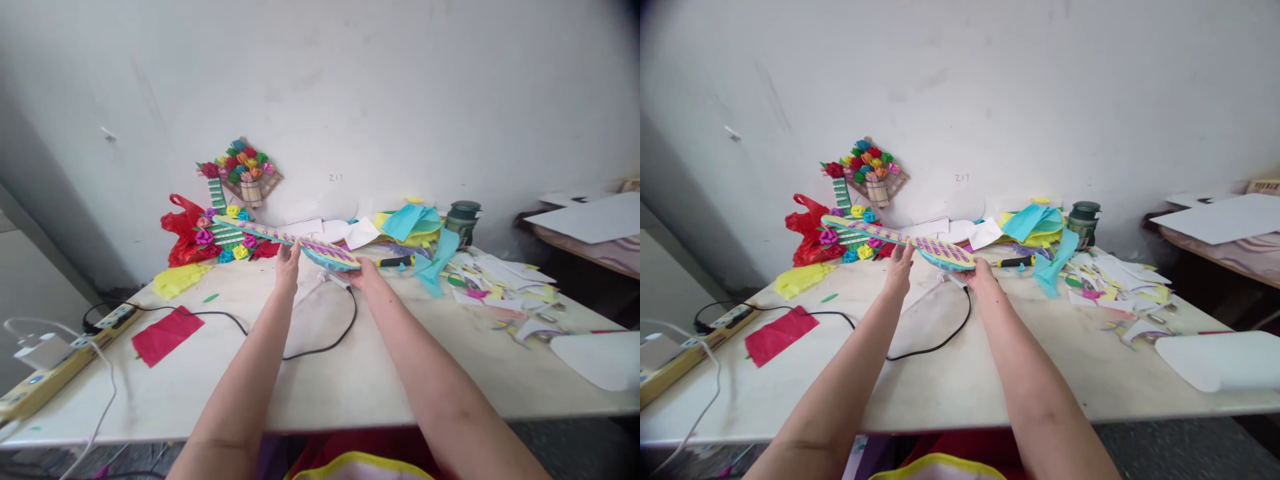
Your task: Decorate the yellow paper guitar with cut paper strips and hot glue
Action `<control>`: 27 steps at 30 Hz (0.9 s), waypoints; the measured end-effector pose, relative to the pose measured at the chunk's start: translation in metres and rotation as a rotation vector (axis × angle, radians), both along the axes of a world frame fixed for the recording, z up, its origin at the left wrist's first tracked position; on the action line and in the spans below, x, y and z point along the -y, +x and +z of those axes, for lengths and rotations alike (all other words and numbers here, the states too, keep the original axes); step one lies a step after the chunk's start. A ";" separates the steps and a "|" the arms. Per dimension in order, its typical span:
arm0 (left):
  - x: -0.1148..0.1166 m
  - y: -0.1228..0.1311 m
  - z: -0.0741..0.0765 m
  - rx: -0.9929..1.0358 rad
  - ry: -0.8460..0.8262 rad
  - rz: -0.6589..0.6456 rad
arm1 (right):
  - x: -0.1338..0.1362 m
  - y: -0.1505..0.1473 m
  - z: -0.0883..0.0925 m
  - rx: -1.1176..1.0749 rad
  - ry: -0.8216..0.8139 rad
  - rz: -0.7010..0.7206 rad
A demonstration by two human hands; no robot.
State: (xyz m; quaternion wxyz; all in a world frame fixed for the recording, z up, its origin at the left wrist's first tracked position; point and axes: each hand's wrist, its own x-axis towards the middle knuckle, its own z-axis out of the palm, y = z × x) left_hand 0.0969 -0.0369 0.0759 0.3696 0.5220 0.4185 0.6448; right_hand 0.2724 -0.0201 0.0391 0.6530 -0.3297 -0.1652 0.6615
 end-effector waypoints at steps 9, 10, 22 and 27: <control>-0.016 -0.013 0.007 0.054 0.058 0.071 | 0.008 -0.011 0.006 -0.014 -0.099 0.068; -0.018 -0.014 0.009 0.047 0.075 0.081 | 0.008 -0.012 0.006 -0.011 -0.090 0.081; -0.037 -0.020 0.067 -0.186 -0.049 0.537 | 0.025 -0.050 0.014 -0.016 -0.062 0.144; -0.039 -0.028 0.080 -0.310 -0.102 0.590 | 0.033 -0.068 0.014 0.209 -0.168 0.260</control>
